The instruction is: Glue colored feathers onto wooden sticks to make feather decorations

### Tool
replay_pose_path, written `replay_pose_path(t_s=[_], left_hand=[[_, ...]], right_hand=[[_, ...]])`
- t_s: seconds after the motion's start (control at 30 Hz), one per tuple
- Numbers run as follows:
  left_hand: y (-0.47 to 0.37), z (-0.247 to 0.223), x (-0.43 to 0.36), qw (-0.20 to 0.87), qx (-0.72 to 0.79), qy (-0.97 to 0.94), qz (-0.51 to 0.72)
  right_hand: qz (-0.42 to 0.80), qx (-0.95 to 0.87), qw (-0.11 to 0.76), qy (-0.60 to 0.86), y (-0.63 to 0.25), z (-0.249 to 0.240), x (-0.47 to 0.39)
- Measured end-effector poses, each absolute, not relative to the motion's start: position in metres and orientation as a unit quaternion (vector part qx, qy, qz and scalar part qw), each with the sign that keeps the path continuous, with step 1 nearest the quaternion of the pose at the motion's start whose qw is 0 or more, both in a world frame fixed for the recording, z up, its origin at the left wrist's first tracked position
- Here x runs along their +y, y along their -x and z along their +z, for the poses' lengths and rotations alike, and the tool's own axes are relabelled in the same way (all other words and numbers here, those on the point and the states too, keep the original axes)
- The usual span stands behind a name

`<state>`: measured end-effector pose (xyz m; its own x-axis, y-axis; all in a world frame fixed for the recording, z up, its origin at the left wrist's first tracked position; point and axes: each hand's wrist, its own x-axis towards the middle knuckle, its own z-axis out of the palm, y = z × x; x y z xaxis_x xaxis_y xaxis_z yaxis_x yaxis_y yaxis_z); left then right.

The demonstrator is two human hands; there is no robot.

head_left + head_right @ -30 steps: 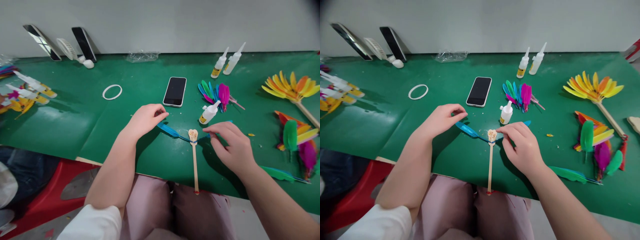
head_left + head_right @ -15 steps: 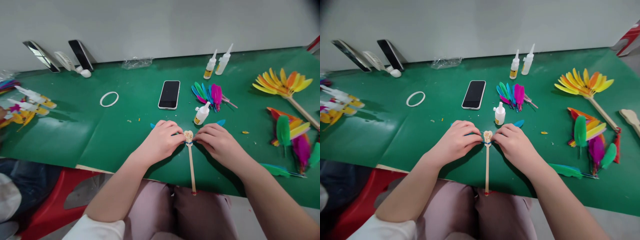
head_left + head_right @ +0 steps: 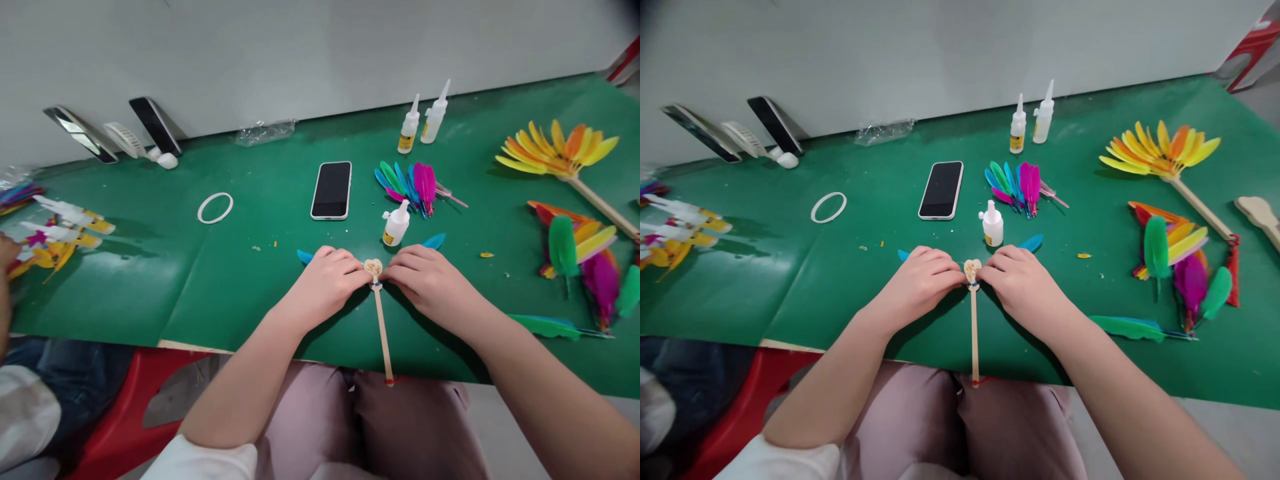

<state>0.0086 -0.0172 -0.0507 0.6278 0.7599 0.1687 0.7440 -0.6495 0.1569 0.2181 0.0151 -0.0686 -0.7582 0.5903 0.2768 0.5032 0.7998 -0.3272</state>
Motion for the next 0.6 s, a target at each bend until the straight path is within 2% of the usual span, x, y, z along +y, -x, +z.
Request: replay_pose_path(t_s=[0.6], left_hand=[[-0.0077,-0.0536,-0.0147,0.052,0.394,-0.911,0.108]], right_hand=[[0.087,-0.935,0.205,0.278,-0.2168,-0.0695,0.0147]])
